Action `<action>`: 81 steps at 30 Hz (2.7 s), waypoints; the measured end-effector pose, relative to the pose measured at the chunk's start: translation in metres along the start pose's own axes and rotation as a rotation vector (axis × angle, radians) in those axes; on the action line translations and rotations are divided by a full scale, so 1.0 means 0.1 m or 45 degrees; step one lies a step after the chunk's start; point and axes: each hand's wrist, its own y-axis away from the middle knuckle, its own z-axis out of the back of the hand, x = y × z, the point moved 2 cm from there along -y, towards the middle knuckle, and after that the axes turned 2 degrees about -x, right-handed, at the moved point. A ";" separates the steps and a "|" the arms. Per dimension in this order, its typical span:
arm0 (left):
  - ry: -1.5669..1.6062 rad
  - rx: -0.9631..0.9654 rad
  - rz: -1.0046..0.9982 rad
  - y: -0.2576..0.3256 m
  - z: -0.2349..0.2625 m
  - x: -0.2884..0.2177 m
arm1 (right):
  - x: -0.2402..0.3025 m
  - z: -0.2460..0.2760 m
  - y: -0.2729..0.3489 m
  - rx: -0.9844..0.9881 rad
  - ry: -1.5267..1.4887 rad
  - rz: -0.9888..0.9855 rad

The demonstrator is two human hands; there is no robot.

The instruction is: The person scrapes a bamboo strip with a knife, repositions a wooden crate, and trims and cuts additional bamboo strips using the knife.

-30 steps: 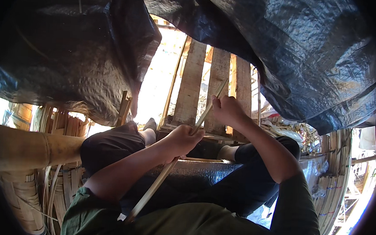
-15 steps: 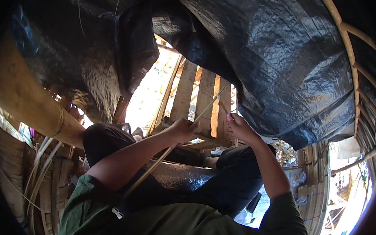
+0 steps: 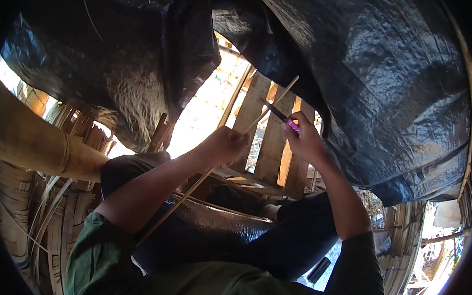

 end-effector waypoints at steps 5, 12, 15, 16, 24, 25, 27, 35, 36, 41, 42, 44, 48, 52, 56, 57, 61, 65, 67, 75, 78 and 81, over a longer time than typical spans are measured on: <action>-0.198 -0.017 0.018 -0.16 0.11 0.13 | 0.11 0.05 -0.10 0.091 -0.065 -0.081; -0.281 -0.198 -0.278 -0.13 -0.17 0.10 | -0.05 -0.29 -0.08 0.334 0.095 0.212; 0.108 -0.060 0.050 -0.08 -0.24 0.11 | -0.05 -0.39 -0.12 0.513 0.252 0.090; 0.371 0.100 0.347 -0.07 -0.30 0.16 | -0.12 -0.43 -0.11 0.462 0.275 0.158; 0.497 0.044 0.311 -0.03 -0.38 0.13 | 0.09 -0.22 -0.19 0.227 -0.022 0.134; 0.281 0.010 0.229 -0.04 -0.37 0.16 | 0.10 -0.20 -0.17 0.185 -0.076 0.013; 0.136 -0.043 0.195 -0.09 -0.38 0.28 | 0.03 -0.24 -0.09 0.156 -0.073 0.095; -0.172 0.327 0.294 -0.10 -0.25 0.12 | 0.05 -0.47 0.06 0.552 0.255 0.151; -0.126 0.346 0.320 -0.09 -0.25 0.11 | 0.04 -0.46 0.03 0.549 0.248 0.147; -0.105 0.445 0.279 -0.06 -0.30 0.15 | -0.09 -0.40 -0.02 0.580 0.285 0.285; -0.270 0.107 -0.087 -0.06 -0.32 0.25 | -0.14 -0.43 -0.02 0.572 0.284 0.280; -0.429 -0.221 -0.461 -0.04 -0.27 0.25 | -0.22 -0.47 0.00 0.293 0.423 0.486; -0.521 0.005 -0.455 -0.01 -0.21 0.15 | -0.35 -0.47 -0.01 0.271 0.379 0.418; -0.621 -0.012 -0.377 0.08 -0.35 0.32 | -0.34 -0.47 0.09 0.268 0.318 0.356; -0.811 0.013 -0.294 0.14 -0.48 0.37 | -0.21 -0.50 0.21 0.268 0.162 0.153; -0.768 0.005 -0.221 0.12 -0.49 0.35 | -0.19 -0.50 0.24 0.274 0.165 0.157; -0.759 0.041 -0.011 0.07 -0.49 0.29 | -0.12 -0.59 0.37 0.290 0.138 0.049; -0.721 0.017 -0.171 0.04 -0.46 0.40 | -0.11 -0.65 0.46 0.304 0.091 0.035; -0.830 0.043 -0.325 0.03 -0.48 0.41 | -0.14 -0.68 0.50 0.150 0.223 0.194; -0.756 0.046 -0.250 0.03 -0.52 0.40 | -0.06 -0.74 0.57 0.450 0.308 0.106; -0.821 -0.008 -0.312 0.07 -0.55 0.48 | -0.04 -0.76 0.60 0.404 0.352 0.218; -0.941 -0.029 -0.341 0.10 -0.56 0.42 | 0.02 -0.80 0.64 0.419 0.476 0.370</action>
